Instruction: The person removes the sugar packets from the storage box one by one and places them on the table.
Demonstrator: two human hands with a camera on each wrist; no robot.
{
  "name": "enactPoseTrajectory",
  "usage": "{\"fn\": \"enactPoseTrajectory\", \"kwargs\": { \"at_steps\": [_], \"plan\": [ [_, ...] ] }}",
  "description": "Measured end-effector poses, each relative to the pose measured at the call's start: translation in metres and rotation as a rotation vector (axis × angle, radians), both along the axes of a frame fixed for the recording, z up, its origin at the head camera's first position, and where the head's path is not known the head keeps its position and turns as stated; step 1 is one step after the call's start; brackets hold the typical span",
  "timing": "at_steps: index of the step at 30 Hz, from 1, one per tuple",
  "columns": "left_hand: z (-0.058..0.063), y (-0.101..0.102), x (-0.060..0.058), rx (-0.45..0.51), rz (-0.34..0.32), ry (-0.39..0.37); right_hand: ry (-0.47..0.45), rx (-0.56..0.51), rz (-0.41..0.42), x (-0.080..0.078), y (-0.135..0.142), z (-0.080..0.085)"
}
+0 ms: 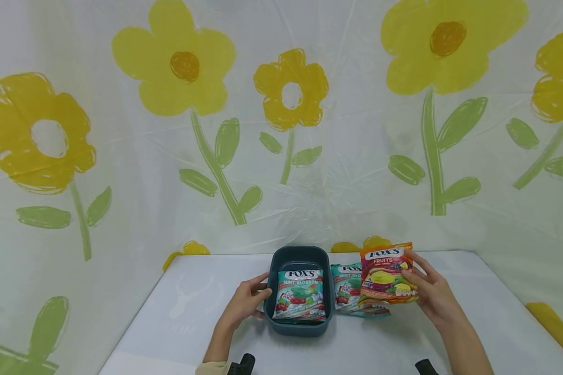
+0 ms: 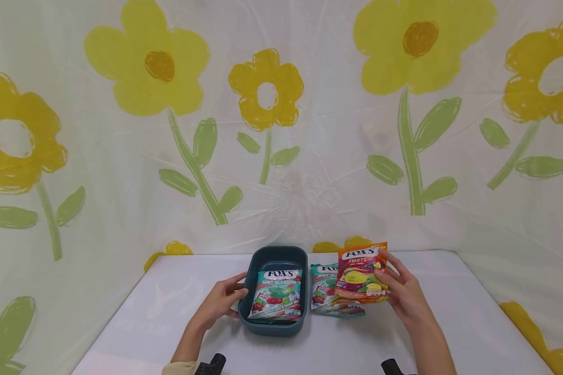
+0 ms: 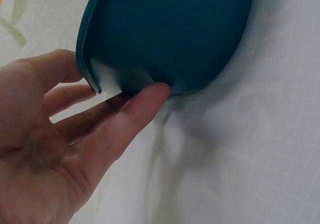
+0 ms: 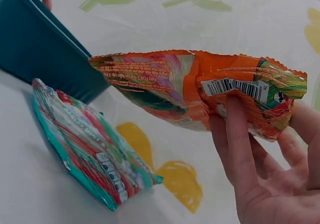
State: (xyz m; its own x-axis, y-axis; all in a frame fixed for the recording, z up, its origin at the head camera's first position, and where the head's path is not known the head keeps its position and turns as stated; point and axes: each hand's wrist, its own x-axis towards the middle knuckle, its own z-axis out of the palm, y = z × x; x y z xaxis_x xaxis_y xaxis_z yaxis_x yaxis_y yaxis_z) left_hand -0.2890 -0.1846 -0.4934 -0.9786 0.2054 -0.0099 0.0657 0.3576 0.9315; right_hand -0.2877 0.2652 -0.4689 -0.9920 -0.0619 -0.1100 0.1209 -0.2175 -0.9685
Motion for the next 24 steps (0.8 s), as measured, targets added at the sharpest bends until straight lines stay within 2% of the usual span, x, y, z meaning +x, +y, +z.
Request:
{"fn": "enactPoseTrajectory", "kwargs": {
  "at_steps": [7, 15, 24],
  "plan": [
    [0.0, -0.001, 0.0, -0.005, 0.001, -0.006, -0.027, -0.014, -0.055, 0.002, 0.01, -0.002],
    [0.0, 0.0, 0.0, -0.01, -0.003, -0.004, -0.081, -0.097, -0.125, 0.005, 0.019, -0.005],
    [-0.002, -0.001, 0.0, 0.001, 0.004, -0.014, -0.087, -0.186, -0.123, 0.004, 0.026, -0.01]
  ]
}}
